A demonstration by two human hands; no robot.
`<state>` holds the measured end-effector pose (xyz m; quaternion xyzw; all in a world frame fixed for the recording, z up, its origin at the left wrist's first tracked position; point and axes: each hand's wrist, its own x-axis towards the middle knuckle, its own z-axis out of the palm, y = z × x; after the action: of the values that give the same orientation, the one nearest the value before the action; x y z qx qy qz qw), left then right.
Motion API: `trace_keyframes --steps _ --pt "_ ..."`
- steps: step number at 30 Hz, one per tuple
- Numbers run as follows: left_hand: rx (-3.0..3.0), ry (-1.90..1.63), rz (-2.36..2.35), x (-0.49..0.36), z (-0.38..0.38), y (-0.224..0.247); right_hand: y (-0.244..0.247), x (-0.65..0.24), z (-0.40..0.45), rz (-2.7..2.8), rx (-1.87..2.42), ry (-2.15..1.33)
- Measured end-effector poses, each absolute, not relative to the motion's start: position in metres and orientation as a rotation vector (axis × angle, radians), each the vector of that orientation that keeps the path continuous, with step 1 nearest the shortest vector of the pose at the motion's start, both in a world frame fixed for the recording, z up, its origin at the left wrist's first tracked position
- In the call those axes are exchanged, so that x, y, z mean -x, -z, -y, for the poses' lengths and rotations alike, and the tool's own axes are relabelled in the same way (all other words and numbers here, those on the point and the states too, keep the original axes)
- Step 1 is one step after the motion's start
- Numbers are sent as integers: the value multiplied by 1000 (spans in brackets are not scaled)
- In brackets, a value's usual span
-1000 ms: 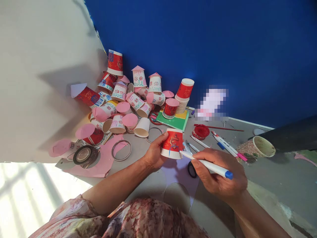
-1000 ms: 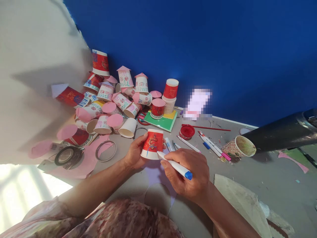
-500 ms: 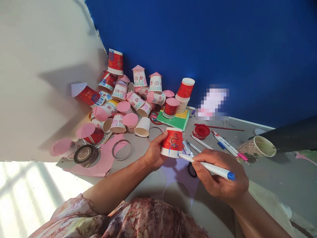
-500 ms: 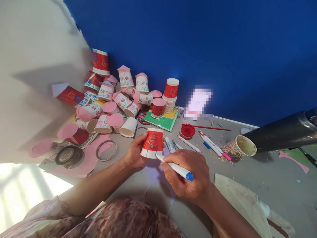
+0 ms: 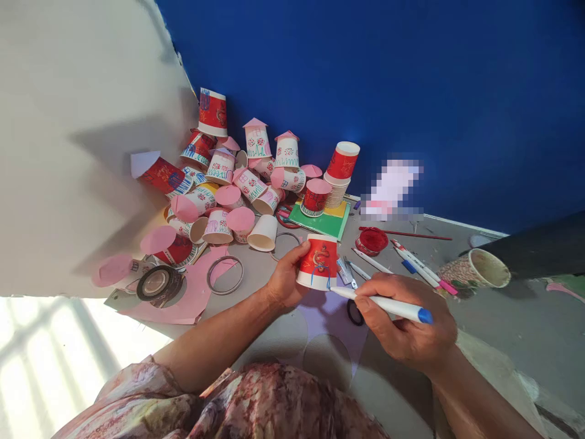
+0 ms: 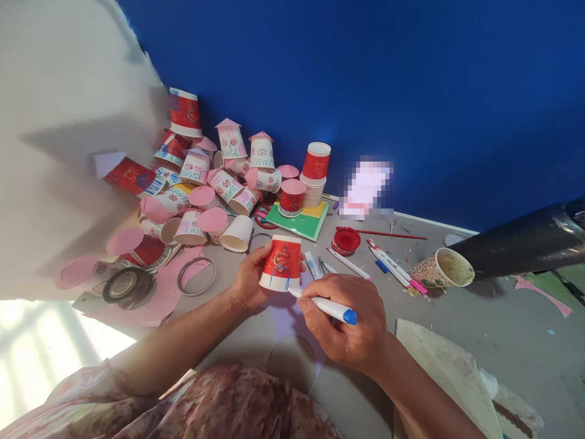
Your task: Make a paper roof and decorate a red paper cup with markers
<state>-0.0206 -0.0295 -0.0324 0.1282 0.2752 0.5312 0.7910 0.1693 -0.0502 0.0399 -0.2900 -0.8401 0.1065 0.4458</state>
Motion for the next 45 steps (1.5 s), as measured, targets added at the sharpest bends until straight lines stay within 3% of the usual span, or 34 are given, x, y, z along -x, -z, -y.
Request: trace_keyframes --steps 45 --pt "-437 -1219 -690 12 36 30 -35 -168 50 2043 811 -251"
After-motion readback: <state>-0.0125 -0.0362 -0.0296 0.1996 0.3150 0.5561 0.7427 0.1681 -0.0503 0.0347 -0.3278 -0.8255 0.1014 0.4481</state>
